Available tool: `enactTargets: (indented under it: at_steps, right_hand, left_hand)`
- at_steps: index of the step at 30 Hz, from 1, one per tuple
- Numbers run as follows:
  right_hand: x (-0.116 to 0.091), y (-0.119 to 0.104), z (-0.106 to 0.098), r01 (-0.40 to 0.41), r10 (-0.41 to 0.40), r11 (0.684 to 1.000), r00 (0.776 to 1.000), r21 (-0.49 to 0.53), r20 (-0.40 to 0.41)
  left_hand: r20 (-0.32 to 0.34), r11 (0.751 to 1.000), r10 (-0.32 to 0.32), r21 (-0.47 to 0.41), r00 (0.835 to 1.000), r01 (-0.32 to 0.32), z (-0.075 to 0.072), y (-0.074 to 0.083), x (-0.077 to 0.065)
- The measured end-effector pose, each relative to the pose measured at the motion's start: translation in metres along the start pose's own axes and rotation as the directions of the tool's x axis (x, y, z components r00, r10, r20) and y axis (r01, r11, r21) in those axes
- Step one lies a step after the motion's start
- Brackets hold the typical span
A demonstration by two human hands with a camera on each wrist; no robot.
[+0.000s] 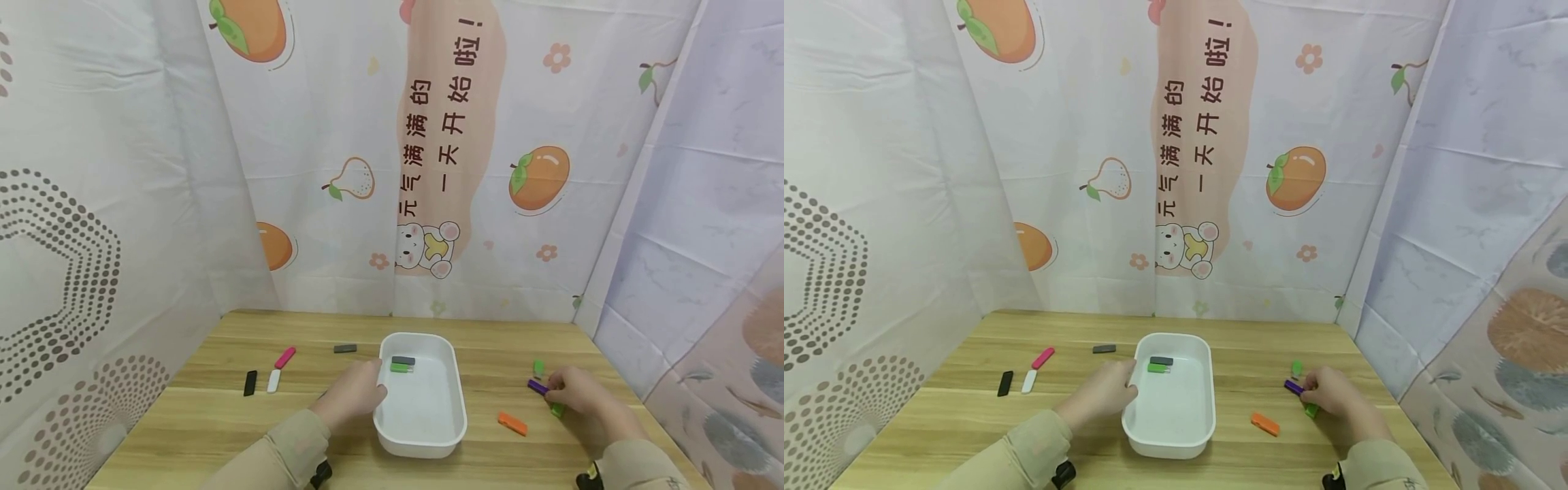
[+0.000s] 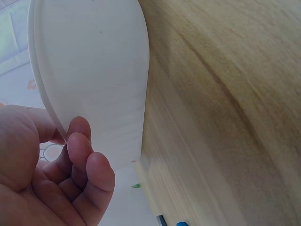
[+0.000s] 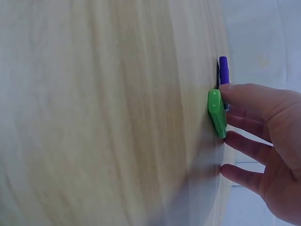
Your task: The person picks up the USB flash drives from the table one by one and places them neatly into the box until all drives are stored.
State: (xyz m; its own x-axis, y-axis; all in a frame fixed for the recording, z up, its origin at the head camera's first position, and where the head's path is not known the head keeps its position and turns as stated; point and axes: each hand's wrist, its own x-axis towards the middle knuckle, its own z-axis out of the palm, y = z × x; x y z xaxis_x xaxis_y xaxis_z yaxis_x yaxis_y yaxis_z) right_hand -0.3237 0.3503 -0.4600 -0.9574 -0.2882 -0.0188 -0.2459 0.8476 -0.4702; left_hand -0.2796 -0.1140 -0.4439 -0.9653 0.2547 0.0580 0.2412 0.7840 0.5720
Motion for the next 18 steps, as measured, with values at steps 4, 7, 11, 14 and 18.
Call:
enactTargets:
  at_steps: [4, 7, 11, 14, 18]
  right_hand:
    - [-0.0003, -0.0003, 0.0004, 0.021, -0.021, 0.999, 1.0, 0.039, 0.007]
    - [0.0007, -0.0005, -0.0001, 0.046, -0.046, 0.998, 0.999, 0.051, 0.007]
    - [0.0018, -0.0014, -0.0017, 0.043, -0.043, 0.997, 0.999, 0.056, 0.005]
    - [0.0026, -0.0023, -0.0029, 0.033, -0.033, 0.998, 0.999, 0.052, -0.007]
    - [0.0039, -0.0042, -0.0034, 0.018, -0.017, 0.998, 1.0, 0.055, -0.017]
  left_hand:
    - [0.011, 1.0, -0.011, -0.022, 1.0, 0.011, -0.0015, 0.0023, -0.0021]
    - [0.014, 1.0, -0.013, -0.026, 1.0, 0.014, -0.0028, 0.0038, -0.0037]
    - [0.013, 0.999, -0.008, -0.031, 1.0, 0.009, -0.0035, 0.0047, -0.0044]
    - [0.008, 1.0, -0.006, -0.029, 1.0, 0.007, -0.0031, 0.0045, -0.0042]
    - [0.004, 1.0, -0.009, -0.012, 1.0, 0.009, -0.0021, 0.0034, -0.0035]
